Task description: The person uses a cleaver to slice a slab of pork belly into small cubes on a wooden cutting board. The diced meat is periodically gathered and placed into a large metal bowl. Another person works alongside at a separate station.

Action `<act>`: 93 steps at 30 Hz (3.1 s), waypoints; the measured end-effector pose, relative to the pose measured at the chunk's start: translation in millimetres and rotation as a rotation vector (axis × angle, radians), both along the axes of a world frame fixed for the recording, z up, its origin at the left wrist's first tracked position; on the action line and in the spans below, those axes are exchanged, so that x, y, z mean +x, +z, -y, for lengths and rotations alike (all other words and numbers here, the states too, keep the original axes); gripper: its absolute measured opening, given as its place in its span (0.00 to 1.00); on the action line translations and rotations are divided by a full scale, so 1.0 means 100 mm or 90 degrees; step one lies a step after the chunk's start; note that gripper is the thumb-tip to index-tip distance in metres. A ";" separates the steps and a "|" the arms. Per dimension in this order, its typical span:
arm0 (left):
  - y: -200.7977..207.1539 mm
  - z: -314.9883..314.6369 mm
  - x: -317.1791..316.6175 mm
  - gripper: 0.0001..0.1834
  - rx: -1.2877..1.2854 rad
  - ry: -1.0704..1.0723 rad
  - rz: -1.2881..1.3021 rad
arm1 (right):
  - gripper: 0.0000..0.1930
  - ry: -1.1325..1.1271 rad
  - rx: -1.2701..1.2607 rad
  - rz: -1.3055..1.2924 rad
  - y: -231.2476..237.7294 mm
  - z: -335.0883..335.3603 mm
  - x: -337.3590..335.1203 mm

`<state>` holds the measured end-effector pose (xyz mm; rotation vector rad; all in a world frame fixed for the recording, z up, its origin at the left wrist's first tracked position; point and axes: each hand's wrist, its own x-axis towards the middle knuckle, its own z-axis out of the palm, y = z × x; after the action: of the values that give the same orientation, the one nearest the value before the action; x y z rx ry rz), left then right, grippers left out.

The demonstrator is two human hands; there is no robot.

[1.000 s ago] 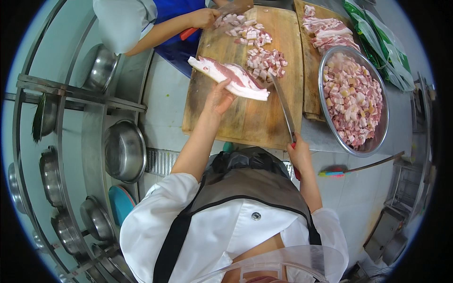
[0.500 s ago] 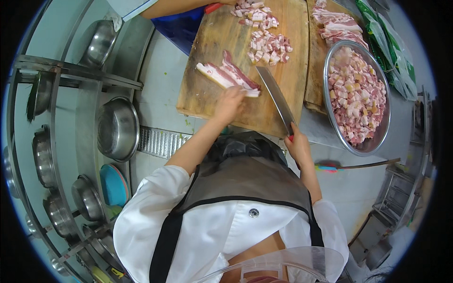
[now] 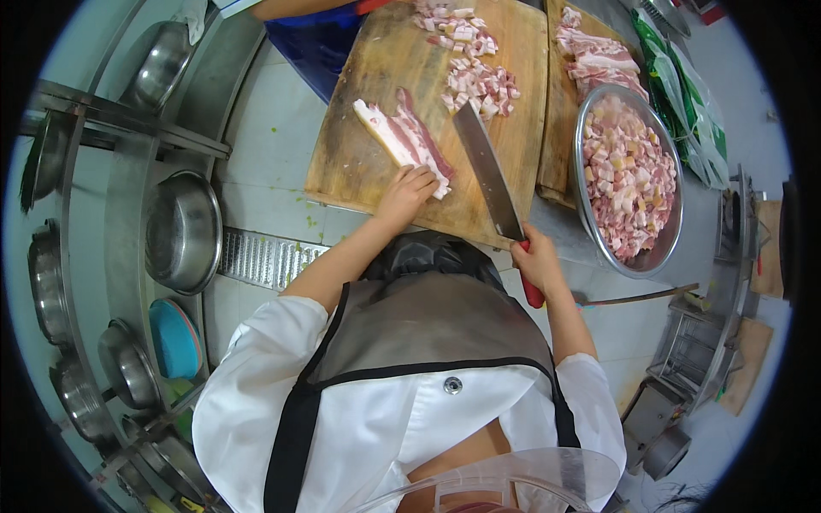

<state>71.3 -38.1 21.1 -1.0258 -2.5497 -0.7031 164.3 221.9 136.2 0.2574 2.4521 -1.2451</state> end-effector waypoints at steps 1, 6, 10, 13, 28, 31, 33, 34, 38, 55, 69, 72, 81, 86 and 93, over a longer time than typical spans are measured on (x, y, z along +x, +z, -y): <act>0.02 0.01 -0.03 0.17 0.006 -0.013 0.016 | 0.14 0.012 -0.005 -0.008 0.03 0.08 -0.04; 0.09 0.10 -0.14 0.19 0.047 0.114 0.041 | 0.13 0.065 -0.065 0.031 -0.02 0.36 -0.37; 0.02 0.24 -0.22 0.20 0.021 0.139 0.057 | 0.14 0.131 -0.008 -0.026 0.00 0.62 -0.67; 0.02 0.22 -0.21 0.20 0.030 0.143 0.064 | 0.16 0.205 0.050 -0.078 -0.16 0.74 -0.91; 0.14 0.34 -0.51 0.31 -0.091 0.188 0.106 | 0.16 0.243 0.116 -0.015 -0.29 1.02 -1.20; 0.12 0.33 -0.48 0.31 -0.099 0.187 0.108 | 0.12 0.232 0.078 -0.031 -0.31 0.95 -1.18; 0.10 0.32 -0.48 0.31 -0.094 0.182 0.116 | 0.13 0.244 0.115 -0.003 -0.30 0.99 -1.22; 0.08 0.32 -0.49 0.31 -0.093 0.179 0.118 | 0.13 0.249 0.132 0.010 -0.28 1.03 -1.25; 0.01 0.29 -0.47 0.30 -0.093 0.199 0.097 | 0.14 0.280 0.213 -0.098 -0.32 1.39 -1.47; 0.00 0.36 -0.36 0.30 -0.046 0.221 0.068 | 0.11 0.104 -0.002 -0.052 -0.21 0.96 -1.64; 0.06 0.33 -0.36 0.29 -0.021 0.225 0.077 | 0.13 0.263 0.216 -0.183 -0.51 1.41 -1.67; 0.07 0.30 -0.31 0.29 -0.052 0.243 0.093 | 0.12 0.268 0.241 -0.326 -0.70 1.47 -1.75; 0.11 0.35 -0.15 0.28 -0.066 0.266 0.069 | 0.08 0.144 -0.073 -0.099 -0.26 1.00 -1.68; 0.15 0.13 -0.07 0.26 -0.041 0.059 0.067 | 0.12 0.204 0.050 -0.025 0.20 0.69 -1.40; 0.04 -0.07 0.00 0.17 -0.028 0.020 0.055 | 0.12 0.321 0.181 -0.048 0.03 0.37 -1.07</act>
<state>71.5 -31.0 25.5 -0.9879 -2.6599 -0.6993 56.8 184.5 139.6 -0.3242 2.5291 -0.7050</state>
